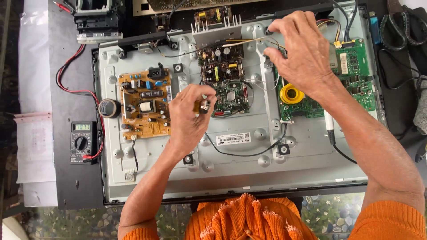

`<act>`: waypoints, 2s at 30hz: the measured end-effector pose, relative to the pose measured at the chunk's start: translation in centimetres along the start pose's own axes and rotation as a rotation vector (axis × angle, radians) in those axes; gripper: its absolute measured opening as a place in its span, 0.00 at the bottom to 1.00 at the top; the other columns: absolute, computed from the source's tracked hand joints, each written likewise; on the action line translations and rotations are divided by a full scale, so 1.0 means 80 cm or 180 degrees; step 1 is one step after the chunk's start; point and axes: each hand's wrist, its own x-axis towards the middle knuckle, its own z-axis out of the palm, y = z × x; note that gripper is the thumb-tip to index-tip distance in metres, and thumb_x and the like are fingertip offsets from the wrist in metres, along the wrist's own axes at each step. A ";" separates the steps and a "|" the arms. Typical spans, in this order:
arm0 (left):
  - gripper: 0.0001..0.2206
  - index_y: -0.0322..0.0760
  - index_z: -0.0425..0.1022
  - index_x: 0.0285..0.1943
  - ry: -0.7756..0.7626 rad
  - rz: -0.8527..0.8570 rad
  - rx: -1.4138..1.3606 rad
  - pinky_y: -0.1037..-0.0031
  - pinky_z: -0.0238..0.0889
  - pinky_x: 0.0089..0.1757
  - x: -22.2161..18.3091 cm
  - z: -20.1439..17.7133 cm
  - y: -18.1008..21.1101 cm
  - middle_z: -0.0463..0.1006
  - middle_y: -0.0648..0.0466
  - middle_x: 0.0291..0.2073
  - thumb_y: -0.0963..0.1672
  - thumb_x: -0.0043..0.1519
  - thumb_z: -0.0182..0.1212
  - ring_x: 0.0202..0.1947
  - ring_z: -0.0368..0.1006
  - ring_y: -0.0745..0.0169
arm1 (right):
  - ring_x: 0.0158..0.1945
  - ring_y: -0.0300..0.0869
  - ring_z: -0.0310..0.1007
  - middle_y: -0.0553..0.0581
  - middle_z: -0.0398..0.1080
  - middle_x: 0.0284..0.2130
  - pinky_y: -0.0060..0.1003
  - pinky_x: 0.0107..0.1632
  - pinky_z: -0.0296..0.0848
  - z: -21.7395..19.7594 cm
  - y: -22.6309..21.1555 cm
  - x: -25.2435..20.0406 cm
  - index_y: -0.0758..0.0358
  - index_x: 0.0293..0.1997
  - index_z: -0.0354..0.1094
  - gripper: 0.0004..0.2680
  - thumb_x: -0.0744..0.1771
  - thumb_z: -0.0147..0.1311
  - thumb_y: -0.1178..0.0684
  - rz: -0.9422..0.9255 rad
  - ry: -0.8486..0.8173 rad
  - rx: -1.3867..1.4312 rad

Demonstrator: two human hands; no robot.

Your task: Testing and diagnosing internal components of an open television using a multimeter and a voltage tester pen

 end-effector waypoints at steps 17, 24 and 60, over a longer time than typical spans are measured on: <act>0.13 0.44 0.69 0.55 -0.0227 0.0142 0.0930 0.75 0.70 0.22 0.030 0.051 -0.073 0.81 0.52 0.33 0.38 0.66 0.63 0.21 0.74 0.67 | 0.24 0.33 0.80 0.48 0.74 0.19 0.28 0.37 0.79 -0.046 -0.054 0.049 0.61 0.39 0.74 0.03 0.70 0.58 0.61 0.0523 0.0004 0.2252; 0.06 0.39 0.73 0.53 -0.0064 0.0197 0.0283 0.72 0.66 0.33 0.061 0.037 -0.036 0.80 0.54 0.42 0.44 0.72 0.55 0.28 0.66 0.66 | 0.37 0.33 0.73 0.51 0.73 0.33 0.29 0.46 0.77 -0.061 -0.058 0.047 0.59 0.53 0.67 0.06 0.71 0.47 0.55 0.1360 -0.0702 0.3990; 0.27 0.37 0.79 0.51 -0.0513 0.1093 0.1151 0.63 0.63 0.40 0.054 0.054 -0.077 0.64 0.53 0.41 0.28 0.43 0.57 0.38 0.61 0.52 | 0.41 0.46 0.77 0.60 0.77 0.41 0.39 0.43 0.73 -0.060 -0.043 0.039 0.63 0.63 0.59 0.14 0.70 0.35 0.64 0.0439 -0.0598 0.2605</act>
